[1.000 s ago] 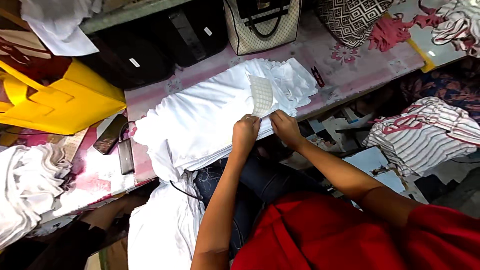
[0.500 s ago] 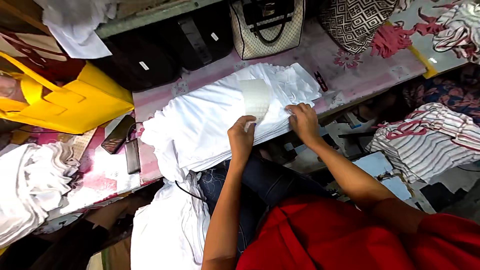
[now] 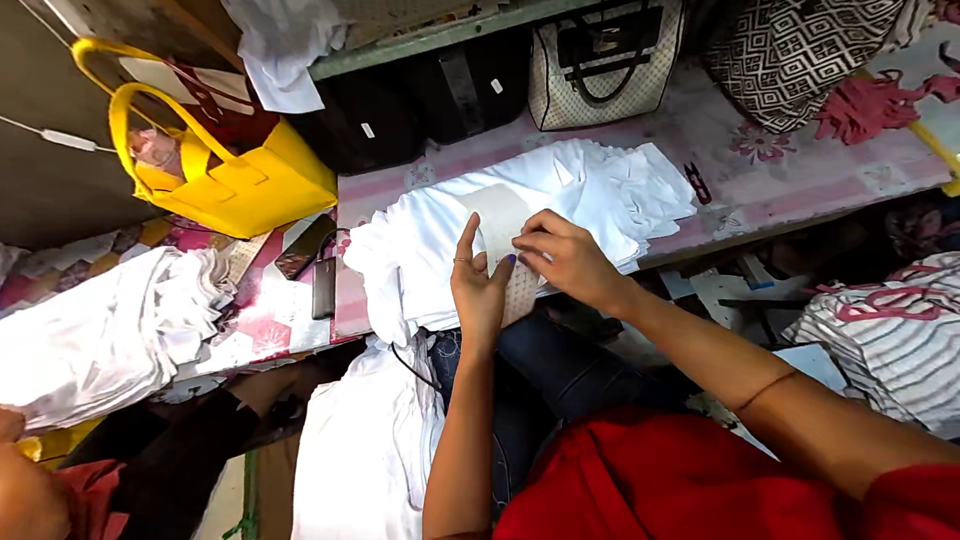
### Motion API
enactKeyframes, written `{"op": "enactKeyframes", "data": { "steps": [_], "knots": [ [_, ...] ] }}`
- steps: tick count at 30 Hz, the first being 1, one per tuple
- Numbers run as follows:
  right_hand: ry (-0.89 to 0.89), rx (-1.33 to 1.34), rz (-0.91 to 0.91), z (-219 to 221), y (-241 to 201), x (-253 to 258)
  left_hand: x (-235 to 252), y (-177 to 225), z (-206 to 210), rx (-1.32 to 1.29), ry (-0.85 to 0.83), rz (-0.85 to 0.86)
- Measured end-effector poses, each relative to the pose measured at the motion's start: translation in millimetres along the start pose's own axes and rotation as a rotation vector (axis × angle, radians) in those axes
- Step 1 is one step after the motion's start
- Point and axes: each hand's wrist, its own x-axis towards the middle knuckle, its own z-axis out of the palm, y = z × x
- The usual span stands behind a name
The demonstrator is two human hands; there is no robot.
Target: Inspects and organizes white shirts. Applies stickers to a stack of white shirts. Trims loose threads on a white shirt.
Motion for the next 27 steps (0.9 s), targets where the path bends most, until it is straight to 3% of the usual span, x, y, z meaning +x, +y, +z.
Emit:
{"op": "enactKeyframes", "data": {
  "steps": [9,18,21,25,27],
  "knots": [
    [-0.027,-0.11,-0.018,-6,5,-9,-1,4,11,-0.011,-0.038,0.003],
    [0.014,-0.028,0.071,-20,17,-17,0,2,23,0.13,-0.081,0.045],
    [0.07,0.132,0.188,-33,22,-21,0,1,30,0.386,-0.093,0.242],
    [0.252,0.394,0.482,-64,47,-27,15,-10,48,0.85,0.043,0.791],
    [0.325,0.496,0.633,-79,65,-39,20,-16,64,0.946,-0.078,0.834]
  ]
}}
